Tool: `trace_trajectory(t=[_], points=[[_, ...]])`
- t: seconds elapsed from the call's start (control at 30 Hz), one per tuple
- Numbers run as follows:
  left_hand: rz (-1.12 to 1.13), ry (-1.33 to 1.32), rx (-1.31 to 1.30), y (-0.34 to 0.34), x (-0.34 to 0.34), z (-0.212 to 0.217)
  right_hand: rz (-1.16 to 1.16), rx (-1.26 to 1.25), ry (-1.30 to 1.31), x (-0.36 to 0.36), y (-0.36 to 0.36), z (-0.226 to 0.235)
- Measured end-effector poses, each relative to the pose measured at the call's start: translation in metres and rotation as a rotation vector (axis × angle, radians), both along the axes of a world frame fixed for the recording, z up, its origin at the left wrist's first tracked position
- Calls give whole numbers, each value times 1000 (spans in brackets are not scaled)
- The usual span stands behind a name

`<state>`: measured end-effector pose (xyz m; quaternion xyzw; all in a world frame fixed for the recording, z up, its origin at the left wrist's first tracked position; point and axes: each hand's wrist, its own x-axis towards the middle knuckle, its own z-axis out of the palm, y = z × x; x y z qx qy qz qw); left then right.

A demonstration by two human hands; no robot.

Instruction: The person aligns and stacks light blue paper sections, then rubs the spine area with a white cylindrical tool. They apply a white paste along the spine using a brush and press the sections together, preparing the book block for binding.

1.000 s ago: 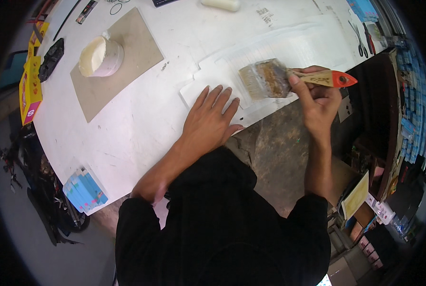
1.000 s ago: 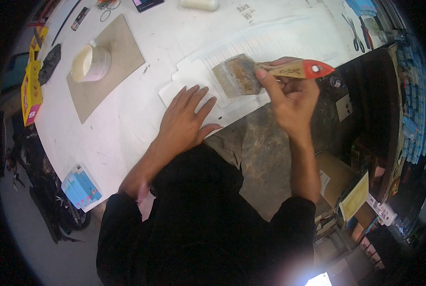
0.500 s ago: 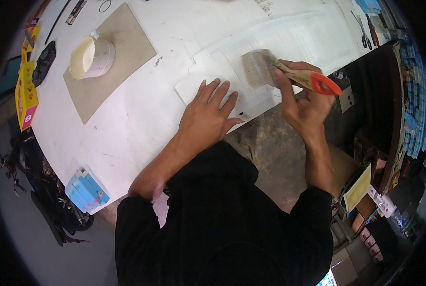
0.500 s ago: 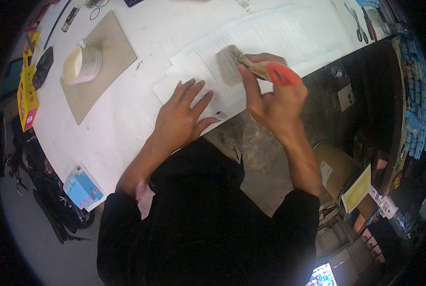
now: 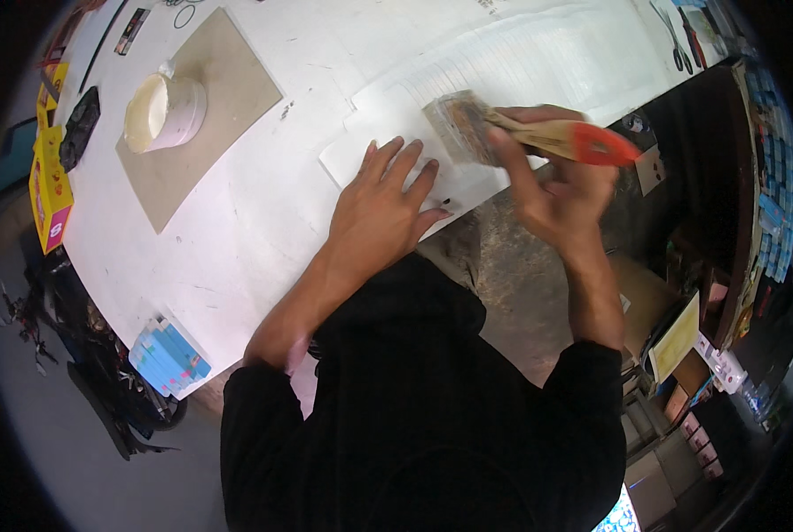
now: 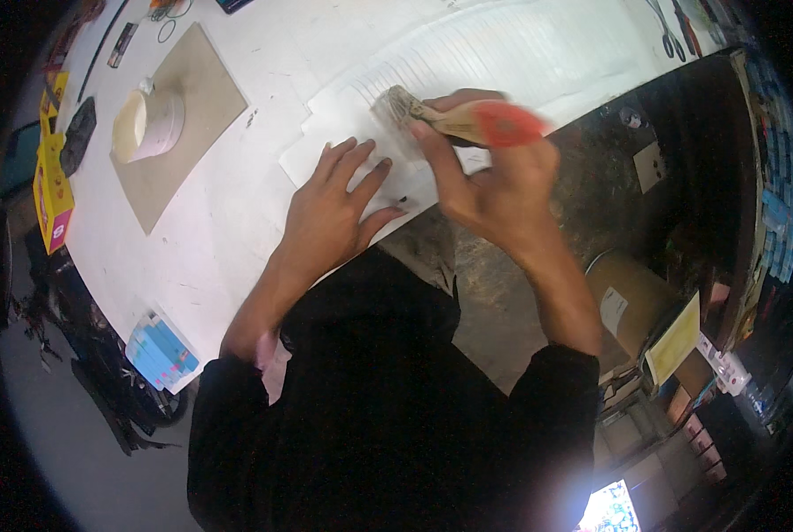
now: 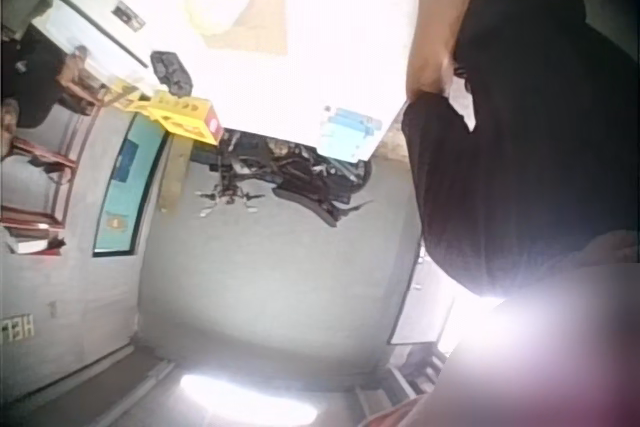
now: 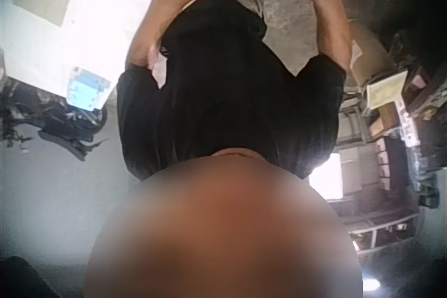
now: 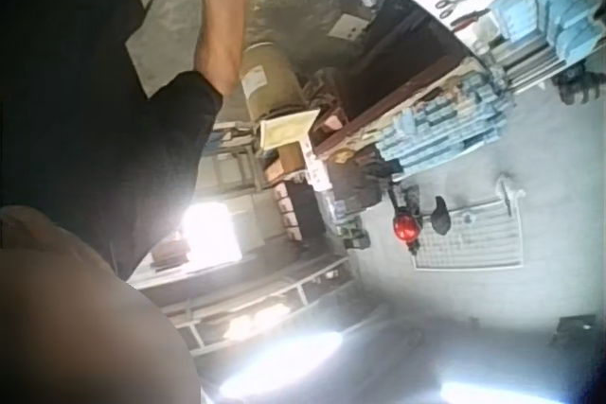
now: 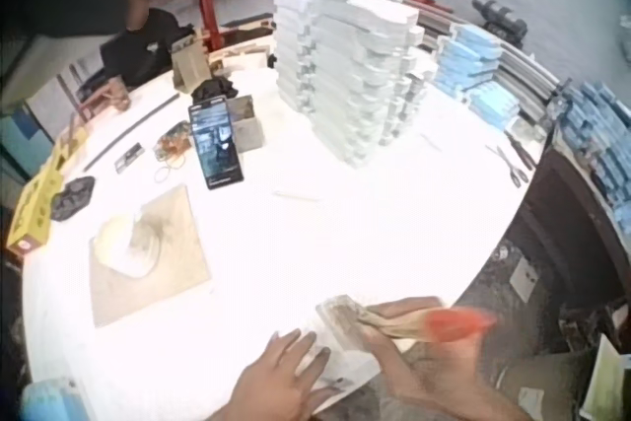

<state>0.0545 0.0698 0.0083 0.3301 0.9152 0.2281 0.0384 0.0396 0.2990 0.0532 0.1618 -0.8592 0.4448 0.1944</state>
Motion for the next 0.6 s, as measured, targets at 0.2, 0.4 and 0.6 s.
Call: trace_trajectory(t=[0.2, 0.4, 0.6], points=[[-1, 7, 7, 2, -2, 0, -115, -82, 135, -2, 2, 3], [-4, 22, -32, 1, -1, 0, -132, 300, 55, -9, 28, -6], [-52, -6, -39, 1, 0, 1, 274, 41, 3, -50, 78, 60]])
